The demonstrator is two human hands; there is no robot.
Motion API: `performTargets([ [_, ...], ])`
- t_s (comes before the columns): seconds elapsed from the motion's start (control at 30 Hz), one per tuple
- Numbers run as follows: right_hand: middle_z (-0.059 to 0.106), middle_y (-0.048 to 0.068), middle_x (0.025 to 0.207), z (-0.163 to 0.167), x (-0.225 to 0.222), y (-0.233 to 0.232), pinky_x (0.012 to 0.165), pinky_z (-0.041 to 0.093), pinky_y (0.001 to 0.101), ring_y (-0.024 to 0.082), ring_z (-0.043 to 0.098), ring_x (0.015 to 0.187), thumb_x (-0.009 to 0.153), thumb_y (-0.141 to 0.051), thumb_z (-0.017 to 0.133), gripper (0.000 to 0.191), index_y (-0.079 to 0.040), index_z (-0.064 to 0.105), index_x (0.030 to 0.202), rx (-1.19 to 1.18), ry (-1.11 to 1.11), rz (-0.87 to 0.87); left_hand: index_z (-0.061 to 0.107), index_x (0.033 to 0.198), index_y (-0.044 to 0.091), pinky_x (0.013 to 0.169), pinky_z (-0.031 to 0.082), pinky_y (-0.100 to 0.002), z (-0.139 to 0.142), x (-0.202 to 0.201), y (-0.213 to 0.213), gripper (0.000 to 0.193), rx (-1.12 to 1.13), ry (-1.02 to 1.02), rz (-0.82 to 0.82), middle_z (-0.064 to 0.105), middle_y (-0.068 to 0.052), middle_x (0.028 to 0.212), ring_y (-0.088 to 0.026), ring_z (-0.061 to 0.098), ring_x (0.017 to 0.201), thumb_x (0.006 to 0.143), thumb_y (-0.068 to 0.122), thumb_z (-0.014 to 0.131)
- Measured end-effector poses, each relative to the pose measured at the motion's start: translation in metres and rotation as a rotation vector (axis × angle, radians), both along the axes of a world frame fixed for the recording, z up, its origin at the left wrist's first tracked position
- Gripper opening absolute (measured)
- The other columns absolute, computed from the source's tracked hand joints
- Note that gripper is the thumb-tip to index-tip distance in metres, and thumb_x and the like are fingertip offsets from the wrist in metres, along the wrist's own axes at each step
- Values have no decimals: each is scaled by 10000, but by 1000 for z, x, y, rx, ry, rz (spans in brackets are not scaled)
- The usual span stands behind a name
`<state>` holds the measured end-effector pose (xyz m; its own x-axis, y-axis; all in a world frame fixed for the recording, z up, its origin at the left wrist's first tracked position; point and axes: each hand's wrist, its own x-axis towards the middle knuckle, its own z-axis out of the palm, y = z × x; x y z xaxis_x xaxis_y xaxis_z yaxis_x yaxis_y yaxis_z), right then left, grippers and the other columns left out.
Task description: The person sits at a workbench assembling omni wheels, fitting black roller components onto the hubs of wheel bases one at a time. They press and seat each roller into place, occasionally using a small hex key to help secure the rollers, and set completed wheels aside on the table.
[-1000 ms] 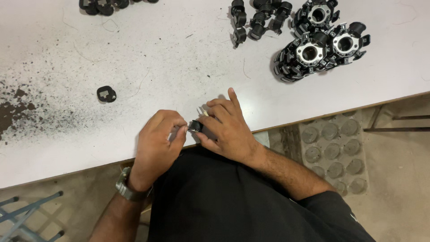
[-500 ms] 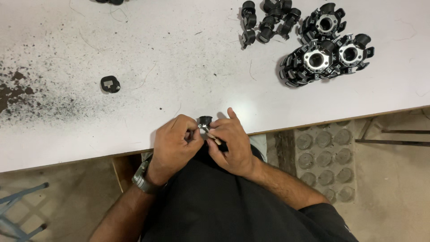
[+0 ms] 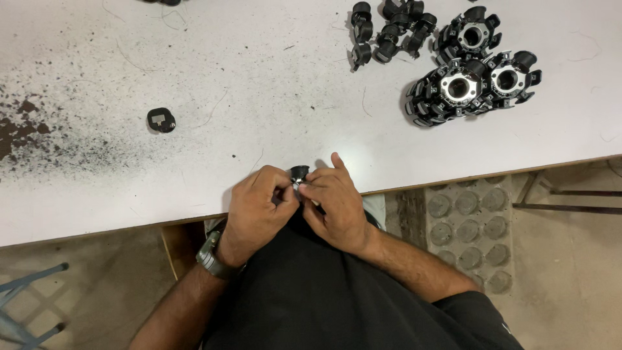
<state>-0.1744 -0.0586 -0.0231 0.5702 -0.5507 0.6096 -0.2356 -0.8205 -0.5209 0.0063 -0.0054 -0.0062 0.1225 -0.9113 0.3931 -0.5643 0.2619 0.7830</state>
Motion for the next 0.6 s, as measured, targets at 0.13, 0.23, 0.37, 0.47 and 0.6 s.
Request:
performTargets([
  [0.13, 643, 105, 1061, 9, -4, -37, 1258, 305, 590, 263, 657, 1091, 893, 33, 739, 263, -57, 619, 1109, -58, 96, -165, 644, 945, 80, 536, 523, -243, 12, 18, -4, 124, -62, -231, 55, 691, -44, 875, -96, 631, 662, 906, 31, 750],
  [0.23, 635, 113, 1101, 20, -23, -68, 1294, 253, 609, 219, 647, 1089, 958, 53, 655, 257, -19, 570, 1189, -51, -127, -261, 640, 1185, 10, 637, 512, -258, 43, 82, -5, 272, -235, -656, 372, 670, -109, 1085, -145, 590, 797, 1001, 116, 810],
  [0.37, 626, 85, 1061, 22, -36, -63, 1287, 316, 569, 170, 611, 994, 998, 50, 629, 233, -74, 596, 1192, 89, -106, -257, 617, 1384, 29, 721, 570, -374, 68, 145, -2, 582, 78, -906, 340, 604, -244, 1230, -302, 635, 997, 810, 50, 712],
  [0.47, 621, 48, 1014, 19, -28, -51, 1336, 226, 614, 174, 621, 987, 969, 52, 627, 236, -83, 617, 1163, 127, -21, -222, 650, 1453, 189, 786, 570, -360, 65, 160, -13, 613, 210, -1176, 144, 620, -202, 1358, -260, 645, 1034, 864, 22, 685],
  [0.6, 576, 35, 958, 23, -18, -37, 1320, 218, 613, 248, 621, 1155, 904, 41, 653, 272, -133, 686, 1109, 97, 88, -130, 723, 1254, 190, 944, 513, -417, 54, 147, -26, 294, 338, -1055, 49, 692, -93, 1127, -209, 640, 1004, 961, 185, 718],
])
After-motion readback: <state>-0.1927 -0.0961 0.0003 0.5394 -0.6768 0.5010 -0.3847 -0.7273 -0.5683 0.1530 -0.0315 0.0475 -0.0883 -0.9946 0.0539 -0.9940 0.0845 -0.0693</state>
